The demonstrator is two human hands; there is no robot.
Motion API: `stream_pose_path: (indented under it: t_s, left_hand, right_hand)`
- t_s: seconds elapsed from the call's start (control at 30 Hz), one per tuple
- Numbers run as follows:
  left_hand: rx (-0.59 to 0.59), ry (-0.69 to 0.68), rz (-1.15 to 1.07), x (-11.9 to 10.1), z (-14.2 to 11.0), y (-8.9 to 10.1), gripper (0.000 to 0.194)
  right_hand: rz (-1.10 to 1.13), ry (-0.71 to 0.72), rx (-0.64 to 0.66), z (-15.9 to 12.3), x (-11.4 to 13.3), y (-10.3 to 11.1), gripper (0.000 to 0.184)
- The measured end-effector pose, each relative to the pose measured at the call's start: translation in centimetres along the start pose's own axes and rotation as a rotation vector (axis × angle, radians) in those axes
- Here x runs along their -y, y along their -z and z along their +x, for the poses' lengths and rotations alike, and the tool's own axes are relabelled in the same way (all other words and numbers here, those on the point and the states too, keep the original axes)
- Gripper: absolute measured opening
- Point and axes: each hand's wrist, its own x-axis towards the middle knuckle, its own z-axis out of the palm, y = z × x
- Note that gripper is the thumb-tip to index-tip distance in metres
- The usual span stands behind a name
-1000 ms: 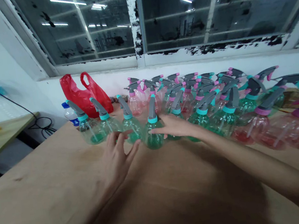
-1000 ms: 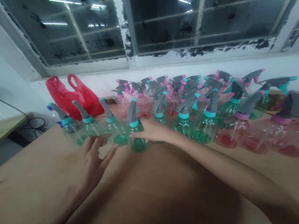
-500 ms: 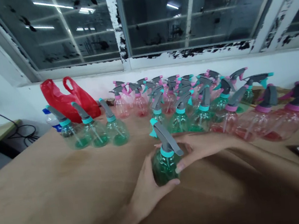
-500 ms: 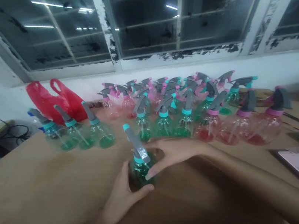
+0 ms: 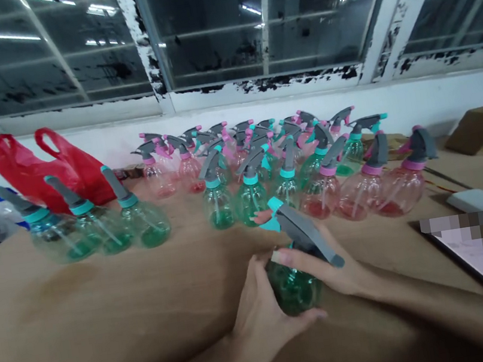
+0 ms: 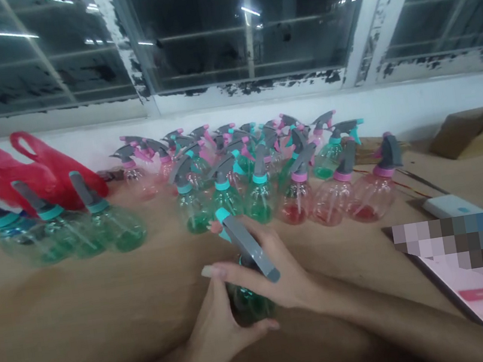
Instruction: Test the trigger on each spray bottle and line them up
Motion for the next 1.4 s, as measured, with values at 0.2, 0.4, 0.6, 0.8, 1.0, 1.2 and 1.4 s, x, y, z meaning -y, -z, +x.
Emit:
stream_pose_path:
  t_s: [0.2, 0.4, 0.6, 0.8, 1.0, 1.2, 1.4]
  left_hand:
    - [0.034, -0.03, -0.044, 0.1, 0.9, -0.3, 0.1]
    - [0.281, -0.202, 0.261, 2.5, 2.6, 2.6, 0.105]
    - [0.397, -0.259, 0.512, 4.0, 2.8, 3.9, 0.083]
    - [0.385, -0.301, 0.534, 4.0, 2.9, 3.7, 0.075]
    - [0.393, -0.295, 0.556, 4.1, 3.0, 3.8, 0.074]
    - [0.4, -0.299, 0.56, 3.9, 3.0, 3.8, 0.074]
    - [0.391, -0.302, 0.586, 4.0, 2.9, 3.7, 0.074]
  right_hand:
    - [-0.099, -0.053, -0.058, 0.2, -0.1, 0.5, 0.021]
    - [-0.148, -0.04, -0.036, 1.1, -1.6, 2.1, 0.016]
    - [-0.201, -0.09, -0.027, 1.3, -3.1, 3.7, 0.021]
    - [-0.108, -0.122, 0.028, 1.6, -2.8, 4.0, 0.028]
    - [0.019, -0.172, 0.056, 1.7, -2.0, 3.9, 0.027]
    - [-0.05, -0.154, 0.04, 1.7, -2.4, 4.0, 0.021]
    - [-0.108, -0.071, -0.061, 1.4, -3.3, 3.8, 0.02]
